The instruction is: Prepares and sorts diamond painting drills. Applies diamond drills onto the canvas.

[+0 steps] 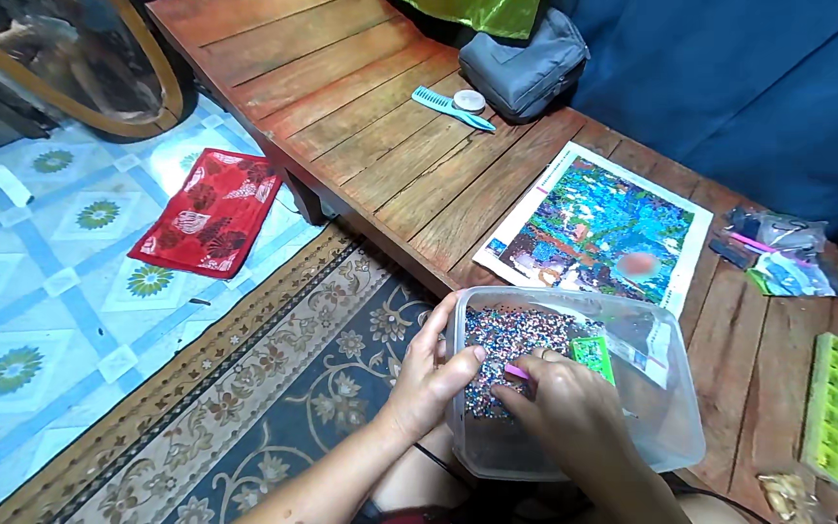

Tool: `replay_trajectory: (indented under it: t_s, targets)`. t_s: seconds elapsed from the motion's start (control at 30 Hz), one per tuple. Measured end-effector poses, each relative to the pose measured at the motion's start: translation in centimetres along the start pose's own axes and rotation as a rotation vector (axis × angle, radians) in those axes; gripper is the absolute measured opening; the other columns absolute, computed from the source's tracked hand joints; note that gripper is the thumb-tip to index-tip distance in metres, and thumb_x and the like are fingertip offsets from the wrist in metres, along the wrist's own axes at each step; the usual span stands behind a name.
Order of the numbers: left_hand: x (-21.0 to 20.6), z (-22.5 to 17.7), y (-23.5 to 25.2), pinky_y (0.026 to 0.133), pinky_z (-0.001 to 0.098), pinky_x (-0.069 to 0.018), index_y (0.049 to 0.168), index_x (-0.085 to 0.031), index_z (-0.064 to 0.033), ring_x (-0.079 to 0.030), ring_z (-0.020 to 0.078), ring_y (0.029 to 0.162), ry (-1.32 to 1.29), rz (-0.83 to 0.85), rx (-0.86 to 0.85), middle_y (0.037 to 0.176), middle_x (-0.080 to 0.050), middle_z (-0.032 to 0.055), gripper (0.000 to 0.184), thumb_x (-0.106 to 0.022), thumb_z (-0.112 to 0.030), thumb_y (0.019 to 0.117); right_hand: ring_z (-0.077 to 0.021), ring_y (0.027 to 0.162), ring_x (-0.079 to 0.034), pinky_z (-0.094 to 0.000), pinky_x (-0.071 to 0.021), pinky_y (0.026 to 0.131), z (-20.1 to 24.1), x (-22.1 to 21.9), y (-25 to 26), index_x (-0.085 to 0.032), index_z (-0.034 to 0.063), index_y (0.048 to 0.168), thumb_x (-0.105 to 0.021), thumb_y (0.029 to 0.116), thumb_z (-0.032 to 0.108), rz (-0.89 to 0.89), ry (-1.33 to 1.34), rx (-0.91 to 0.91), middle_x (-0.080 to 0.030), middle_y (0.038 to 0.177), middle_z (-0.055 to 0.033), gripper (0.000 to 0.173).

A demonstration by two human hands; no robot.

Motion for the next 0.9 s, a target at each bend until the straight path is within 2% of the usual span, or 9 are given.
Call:
replay_trajectory:
  t_s: [0.13, 0.27, 0.37, 0.5, 0.67, 0.77, 0.83, 0.9]
  targets:
    - [0.1, 0.1, 0.0, 0.066, 0.015, -0.0498, 0.15, -0.045, -0.0142, -0.059, -0.003, 0.076, 0.033, 0.002, -0.006, 0.107, -0.065, -0.0034, 0.066, -0.058, -0.031, 0.0876, -0.0251, 0.054, -0.061, -0.0428, -0.0465, 0.047, 0.0, -0.4, 0.0, -0.072, 0.0054, 0.073, -0.08, 0.0749, 0.018, -0.03, -0.016, 0.012, -0.057, 0.06, -0.0067, 0.015]
    - [0.2, 0.2, 0.1, 0.063, 0.0153, -0.0485, 0.149, -0.045, -0.0141, -0.057, -0.0024, 0.071, 0.044, 0.001, -0.009, 0.104, -0.064, -0.0028, 0.065, -0.058, -0.03, 0.0869, -0.0251, 0.052, -0.059, -0.0421, -0.0453, 0.046, -0.2, -0.7, 0.0, -0.07, 0.0048, 0.07, -0.073, 0.0775, 0.014, -0.05, -0.019, 0.029, -0.055, 0.058, -0.0071, 0.012]
    - [0.2, 0.2, 0.0, 0.063, 0.0148, -0.0481, 0.15, -0.044, -0.0139, -0.057, -0.0026, 0.07, 0.043, -0.001, -0.009, 0.104, -0.065, -0.0019, 0.066, -0.057, -0.029, 0.0872, -0.0246, 0.051, -0.058, -0.0414, -0.0443, 0.045, -0.4, -0.7, -0.1, -0.068, 0.005, 0.07, -0.07, 0.0802, 0.014, -0.031, 0.0, 0.014, -0.053, 0.058, -0.0066, 0.014]
    - [0.2, 0.1, 0.0, 0.067, 0.0159, -0.0505, 0.152, -0.042, -0.0134, -0.06, -0.0022, 0.076, 0.044, -0.002, 0.008, 0.108, -0.066, -0.0009, 0.068, -0.057, -0.029, 0.0871, -0.0219, 0.049, -0.055, -0.0388, -0.0415, 0.044, -0.9, -0.5, -0.2, -0.067, 0.0052, 0.068, -0.065, 0.0806, 0.016, -0.045, 0.009, 0.013, -0.052, 0.057, -0.0051, 0.016]
    - [0.2, 0.3, 0.1, 0.062, 0.0141, -0.0481, 0.149, -0.045, -0.0143, -0.057, -0.003, 0.069, 0.025, -0.003, 0.001, 0.1, -0.065, -0.0038, 0.064, -0.057, -0.028, 0.0873, -0.02, 0.048, -0.052, -0.0372, -0.0393, 0.043, -1.2, -0.3, -0.3, -0.065, 0.0058, 0.066, -0.063, 0.0801, 0.016, -0.048, 0.028, -0.001, -0.049, 0.055, -0.0035, 0.018]
    - [0.3, 0.3, 0.0, 0.064, 0.0148, -0.0499, 0.15, -0.044, -0.0158, -0.06, -0.0026, 0.073, 0.026, 0.011, 0.008, 0.101, -0.066, -0.0034, 0.065, -0.057, -0.029, 0.0881, -0.0189, 0.046, -0.051, -0.037, -0.0387, 0.042, -1.5, 0.1, -0.4, -0.065, 0.0066, 0.066, -0.062, 0.08, 0.019, -0.077, 0.042, 0.001, -0.047, 0.055, -0.0023, 0.019]
    - [0.3, 0.3, 0.1, 0.063, 0.0148, -0.0493, 0.151, -0.042, -0.0145, -0.059, -0.0025, 0.071, 0.015, 0.007, 0.013, 0.1, -0.066, -0.0028, 0.067, -0.057, -0.028, 0.0876, -0.0163, 0.046, -0.05, -0.0359, -0.0391, 0.042, -1.9, 1.0, -0.7, -0.067, 0.0078, 0.067, -0.062, 0.0794, 0.02, -0.106, 0.088, 0.003, -0.05, 0.056, -0.0012, 0.018]
    - [0.4, 0.4, 0.1, 0.063, 0.0145, -0.0497, 0.151, -0.042, -0.0152, -0.059, -0.0028, 0.07, -0.007, 0.013, 0.016, 0.1, -0.066, -0.0036, 0.066, -0.058, -0.029, 0.0881, -0.0086, 0.05, -0.047, -0.0285, -0.0385, 0.045, -2.7, 2.7, -1.5, -0.07, 0.0102, 0.071, -0.062, 0.081, 0.023, -0.1, 0.167, -0.018, -0.053, 0.059, 0.0022, 0.019]
Point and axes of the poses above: each hand's wrist, its own y-axis towards the middle knuckle, its own x-axis out of the back of the hand, z = x × y, the point moved 1 cm from there along y, towards the middle knuckle
